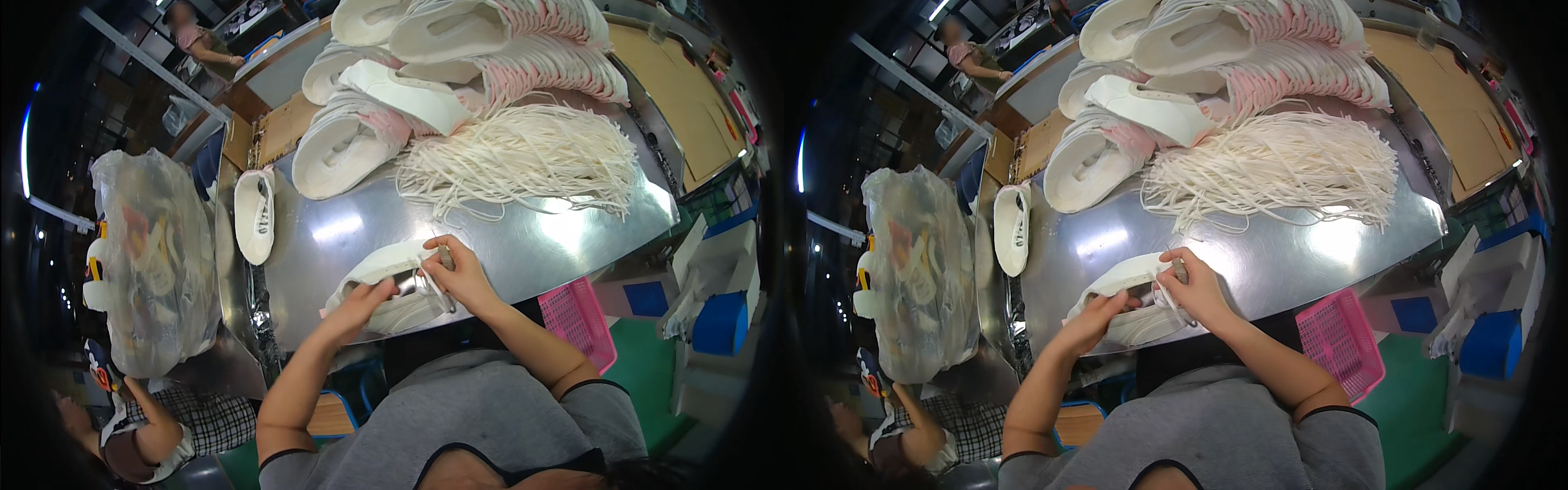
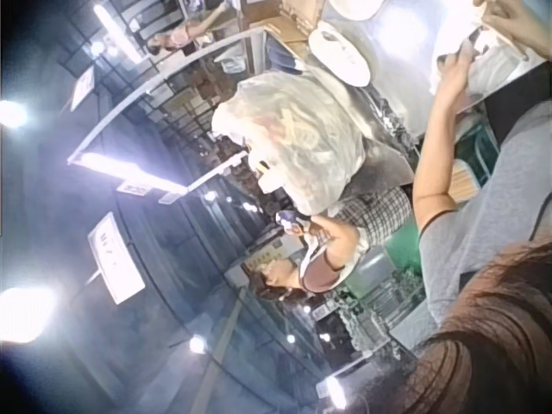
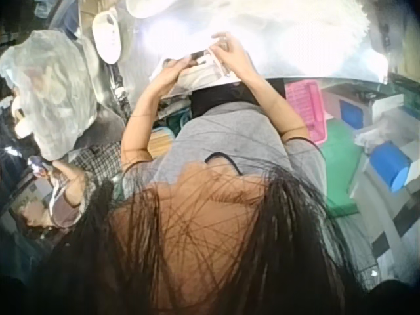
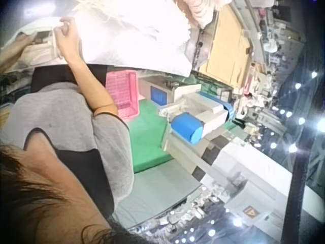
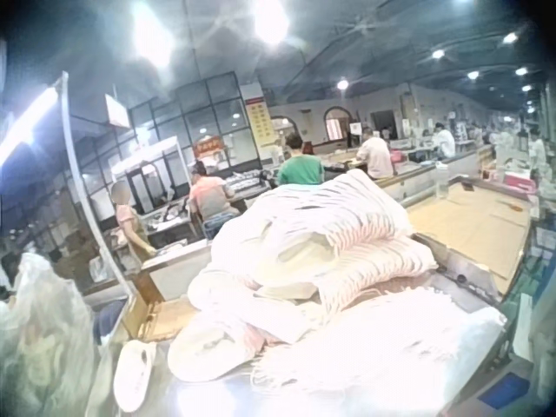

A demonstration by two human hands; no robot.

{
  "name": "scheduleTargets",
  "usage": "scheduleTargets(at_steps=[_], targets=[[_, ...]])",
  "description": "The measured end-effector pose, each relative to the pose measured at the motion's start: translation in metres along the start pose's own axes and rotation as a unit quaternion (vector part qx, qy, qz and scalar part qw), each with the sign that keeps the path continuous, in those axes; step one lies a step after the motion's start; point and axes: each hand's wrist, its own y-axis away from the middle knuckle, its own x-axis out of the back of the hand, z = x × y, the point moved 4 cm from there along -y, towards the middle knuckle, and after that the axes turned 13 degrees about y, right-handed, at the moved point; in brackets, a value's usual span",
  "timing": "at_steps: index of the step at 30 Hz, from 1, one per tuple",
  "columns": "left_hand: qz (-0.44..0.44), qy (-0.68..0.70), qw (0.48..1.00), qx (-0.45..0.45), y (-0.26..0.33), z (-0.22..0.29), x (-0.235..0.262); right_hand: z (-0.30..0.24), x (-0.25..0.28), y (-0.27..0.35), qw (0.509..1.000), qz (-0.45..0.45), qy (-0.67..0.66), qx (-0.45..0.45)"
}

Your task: The person laces white sneakers by hand, threading long white shoelaces through the eyelets of several individual shoes taken from a large stack on the metal table.

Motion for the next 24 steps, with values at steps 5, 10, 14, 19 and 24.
scheduleTargets(at_steps=[5, 10, 14, 19, 24], targets=[[-0.003, 0.093, 0.996, 0.015, -0.017, 0.004, -0.027, -0.003, -0.005, 0.002, 0.992, 0.033, 0.116, 0.036], [0.088, 0.049, 0.979, -0.180, -0.010, -0.001, -0.034, -0.008, -0.004, 0.008, 0.983, 0.016, 0.178, 0.033], [0.107, 0.057, 0.967, -0.225, -0.006, -0.006, -0.034, -0.015, -0.004, 0.016, 0.967, -0.018, 0.242, 0.085], [0.115, 0.038, 0.961, -0.248, 0.003, -0.002, -0.037, -0.013, 0.001, 0.021, 0.962, -0.034, 0.232, 0.139], [0.119, 0.063, 0.947, -0.290, 0.003, -0.008, -0.034, -0.027, 0.003, 0.028, 0.962, -0.019, 0.264, 0.066]])
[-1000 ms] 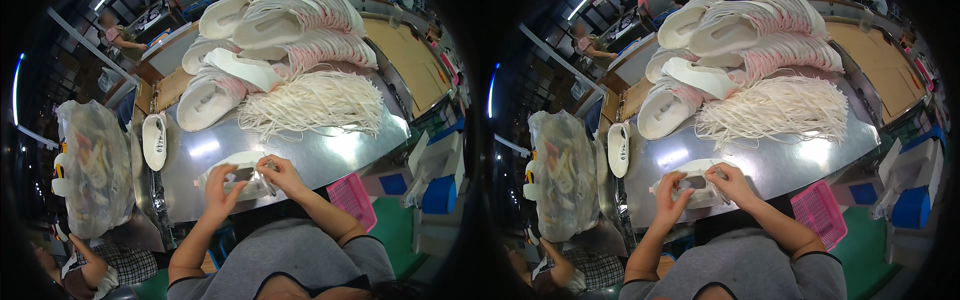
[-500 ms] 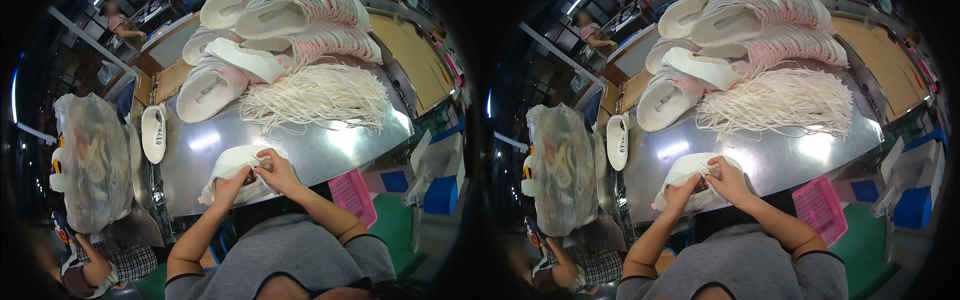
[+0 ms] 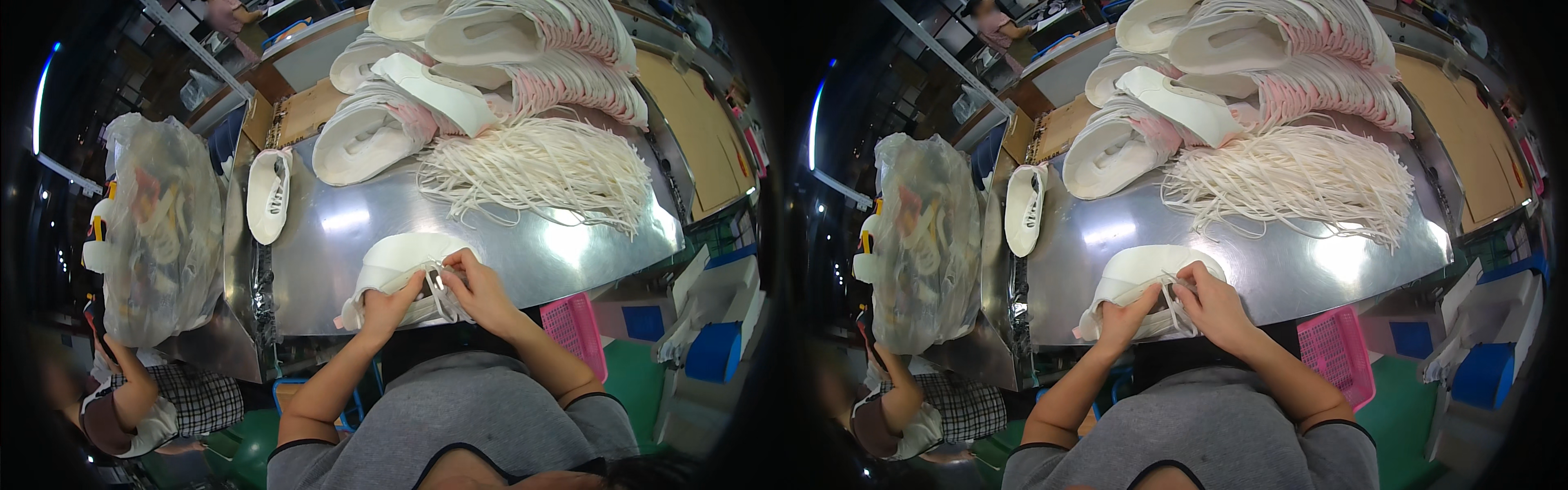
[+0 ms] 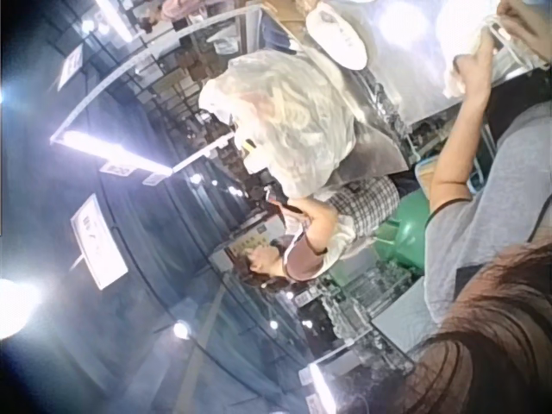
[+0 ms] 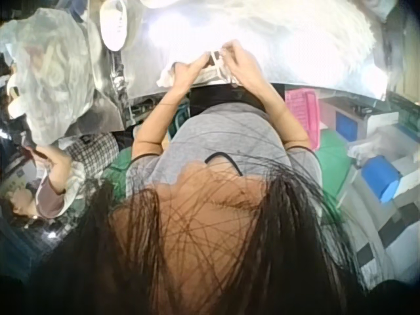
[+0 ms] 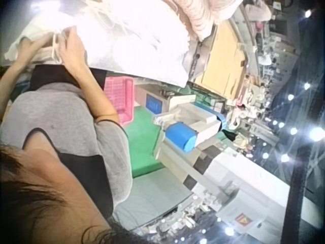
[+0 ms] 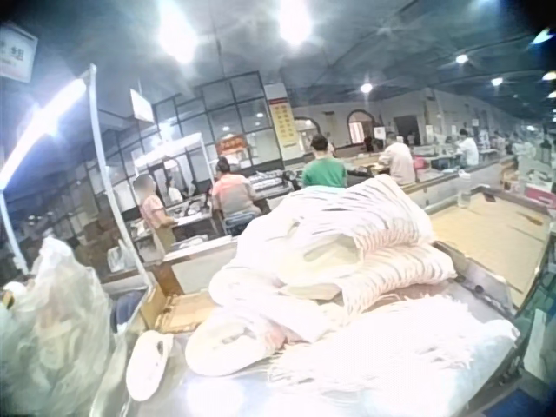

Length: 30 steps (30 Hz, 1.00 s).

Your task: The person laces white sneakers by hand, threading long white shoelaces through the eyelets of several individual shoes taken from a large stack on the metal table.

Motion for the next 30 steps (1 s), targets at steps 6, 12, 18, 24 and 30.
scheduleTargets(at_steps=[6, 12, 18, 24, 30], targets=[[-0.001, -0.023, 1.000, -0.001, 0.000, -0.008, -0.001, 0.001, 0.004, 0.000, 0.994, 0.001, 0.089, 0.062], [-0.017, -0.017, 0.999, 0.048, -0.003, -0.006, 0.000, 0.009, 0.002, -0.016, 0.990, 0.003, 0.117, 0.079], [-0.083, -0.112, 0.989, 0.051, 0.016, -0.027, 0.015, -0.022, -0.027, -0.029, 0.945, -0.063, 0.283, 0.150], [-0.143, -0.158, 0.969, 0.124, -0.006, 0.001, 0.002, -0.015, 0.017, -0.027, 0.910, -0.084, 0.375, 0.153], [-0.089, -0.056, 0.994, 0.028, 0.002, 0.013, 0.016, 0.027, -0.013, -0.048, 0.991, 0.032, 0.021, 0.125]])
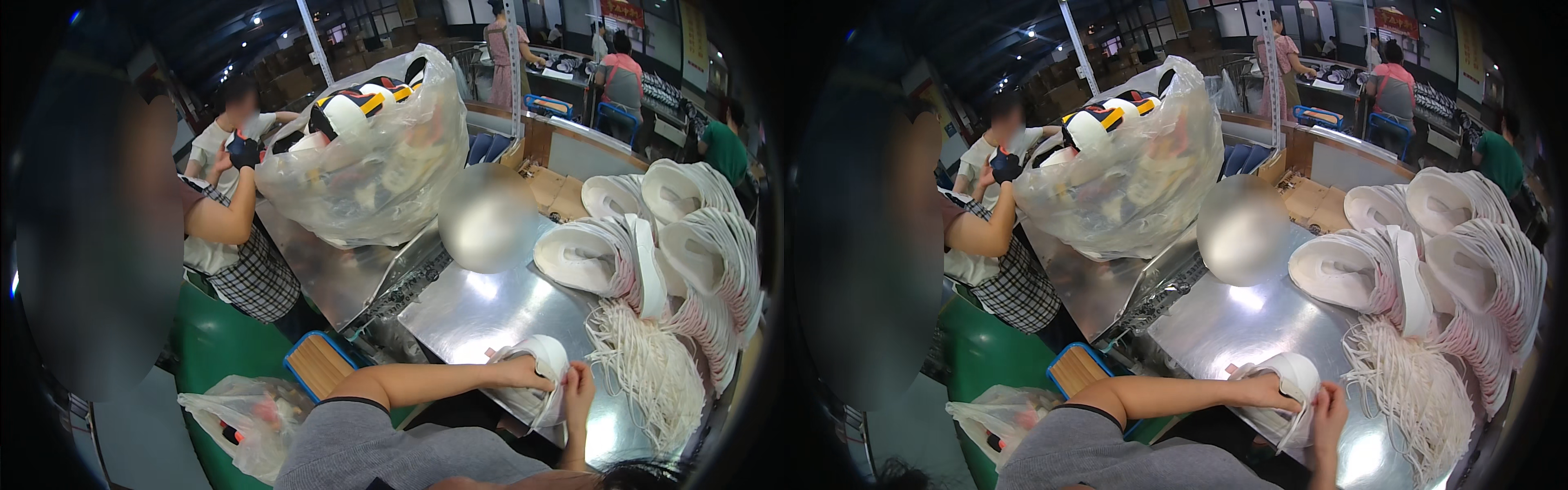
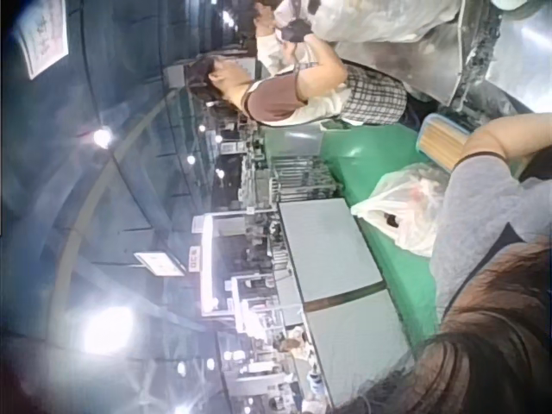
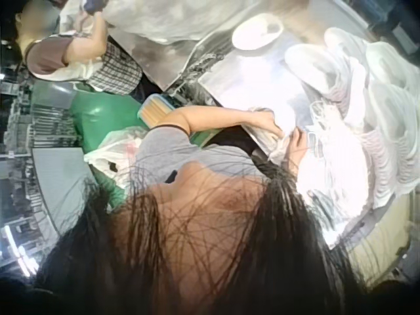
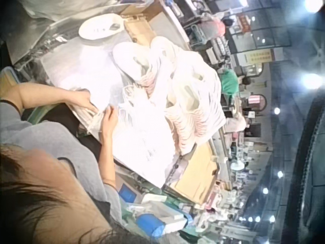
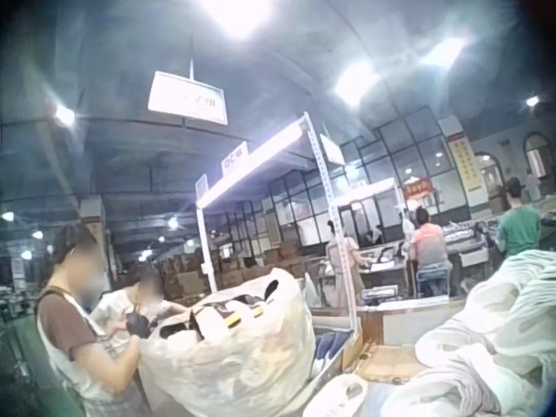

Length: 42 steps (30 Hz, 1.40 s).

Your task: The person laces white sneakers by hand, threading long white shoelaces through the eyelets of several individual shoes taken from a large stack on the metal table.

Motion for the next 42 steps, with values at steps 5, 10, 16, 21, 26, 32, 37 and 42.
scheduleTargets(at_steps=[5, 10, 16, 21, 26, 32, 37, 42], targets=[[-0.001, -0.146, 0.986, 0.082, -0.023, -0.015, -0.004, -0.010, 0.001, 0.008, 0.998, 0.014, 0.042, -0.042], [-0.030, -0.017, 0.987, 0.158, -0.026, -0.008, 0.000, -0.017, -0.015, -0.003, 0.990, 0.029, 0.138, -0.025], [-0.180, 0.287, 0.932, 0.129, 0.024, 0.056, 0.008, -0.010, -0.009, 0.000, 0.977, 0.089, 0.176, -0.077], [-0.013, 0.605, 0.768, -0.207, 0.077, 0.150, 0.105, -0.012, -0.015, -0.002, 0.966, 0.123, 0.216, -0.076], [-0.003, -0.146, 0.982, -0.120, 0.043, 0.063, 0.028, -0.012, -0.020, -0.015, 0.968, 0.139, 0.197, -0.072], [-0.022, -0.353, 0.893, -0.278, 0.024, 0.022, -0.019, -0.005, 0.000, 0.004, 0.980, 0.179, -0.061, -0.060], [0.018, -0.321, 0.924, -0.205, 0.019, 0.017, -0.016, -0.042, 0.005, 0.062, 0.998, 0.047, 0.012, -0.036], [0.013, -0.351, 0.915, -0.201, 0.019, 0.017, -0.012, -0.036, -0.010, 0.078, 0.998, -0.014, 0.005, -0.059]])
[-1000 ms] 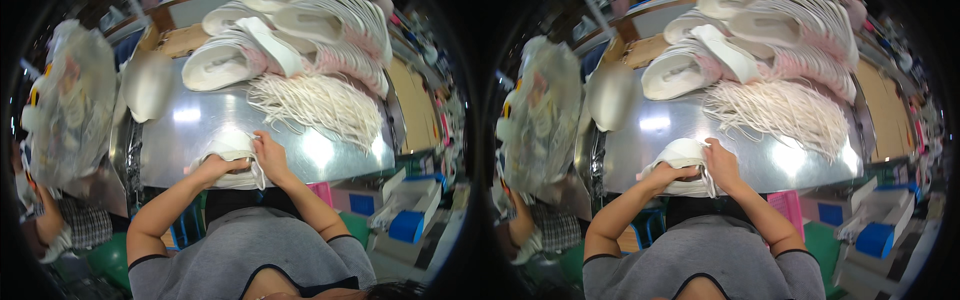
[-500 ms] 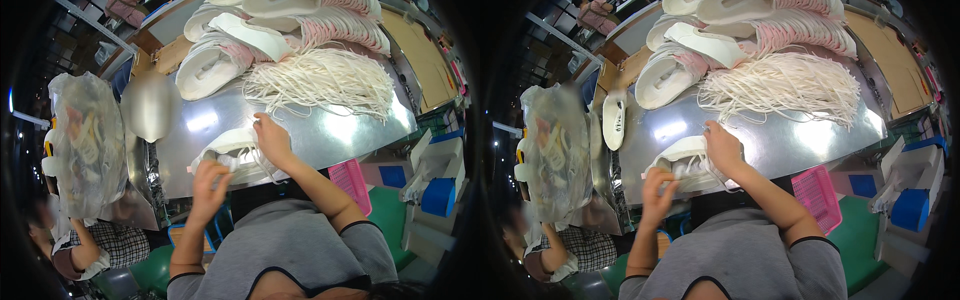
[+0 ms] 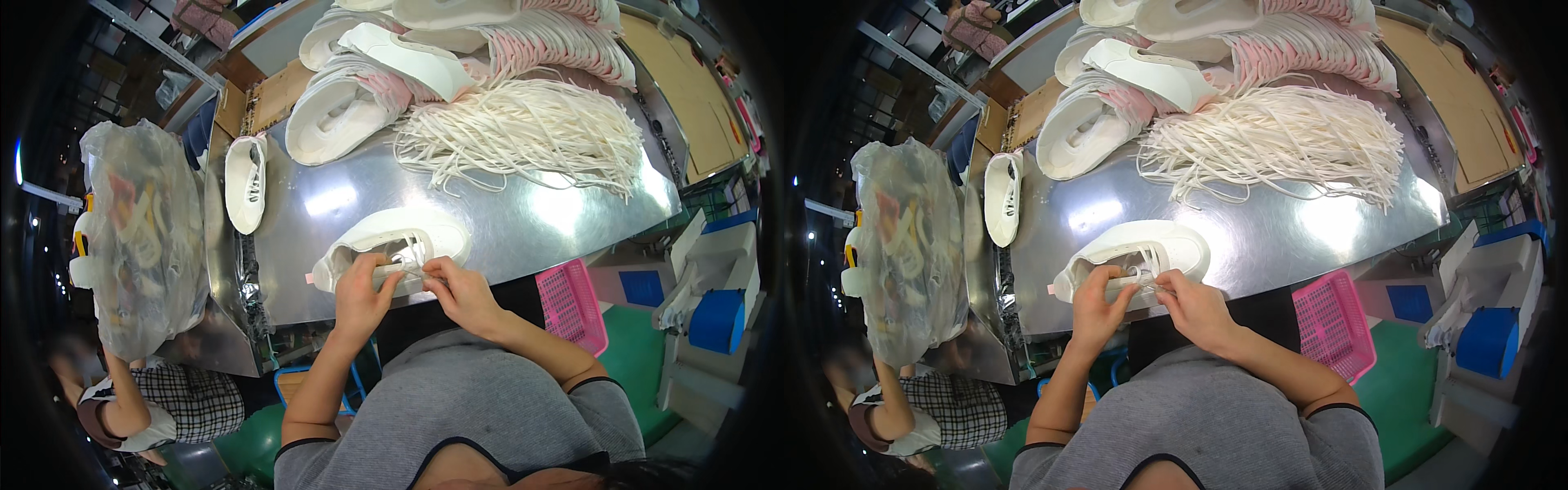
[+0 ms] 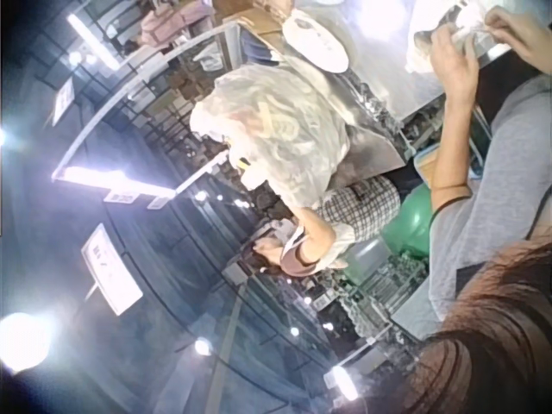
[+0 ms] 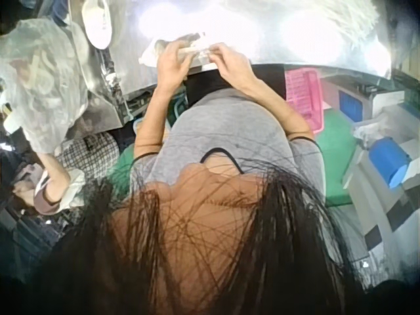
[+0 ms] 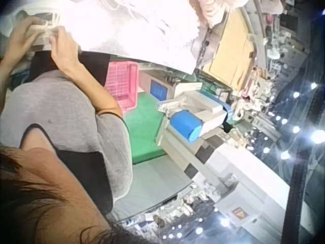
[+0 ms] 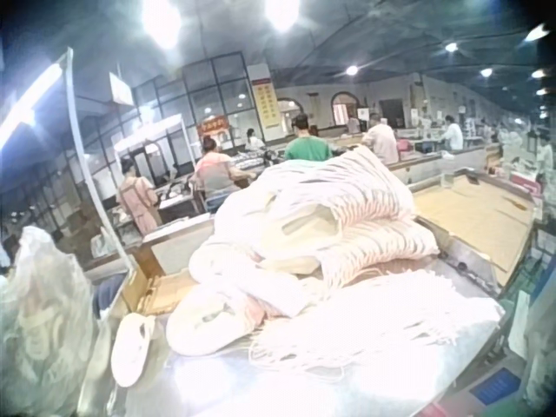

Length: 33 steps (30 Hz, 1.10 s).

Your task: The person laces white sneakers by hand, threading long white shoelaces through the eyelets of several individual shoes taken from a large stack on the metal table.

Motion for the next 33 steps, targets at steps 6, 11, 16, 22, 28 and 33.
scheduleTargets(at_steps=[6, 11, 16, 22, 28, 33], targets=[[-0.044, -0.023, 0.997, 0.051, -0.001, -0.007, 0.000, 0.002, -0.004, -0.006, 1.000, -0.014, 0.027, -0.006], [-0.052, 0.021, 0.995, -0.087, 0.007, 0.003, -0.011, -0.003, -0.019, -0.013, 0.998, -0.006, 0.053, -0.033], [-0.031, 0.005, 0.997, -0.072, 0.013, 0.000, -0.011, -0.004, -0.005, -0.020, 0.981, -0.094, 0.169, -0.011], [-0.003, -0.005, 0.993, -0.119, 0.019, 0.001, -0.013, -0.036, 0.030, -0.028, 0.986, 0.002, 0.071, 0.149], [-0.005, -0.021, 0.981, -0.191, 0.026, 0.000, -0.007, -0.026, 0.013, -0.052, 0.960, -0.128, 0.229, 0.098], [-0.017, -0.015, 0.976, -0.216, 0.025, 0.002, -0.011, -0.012, 0.000, -0.050, 0.975, -0.143, 0.144, 0.086]])
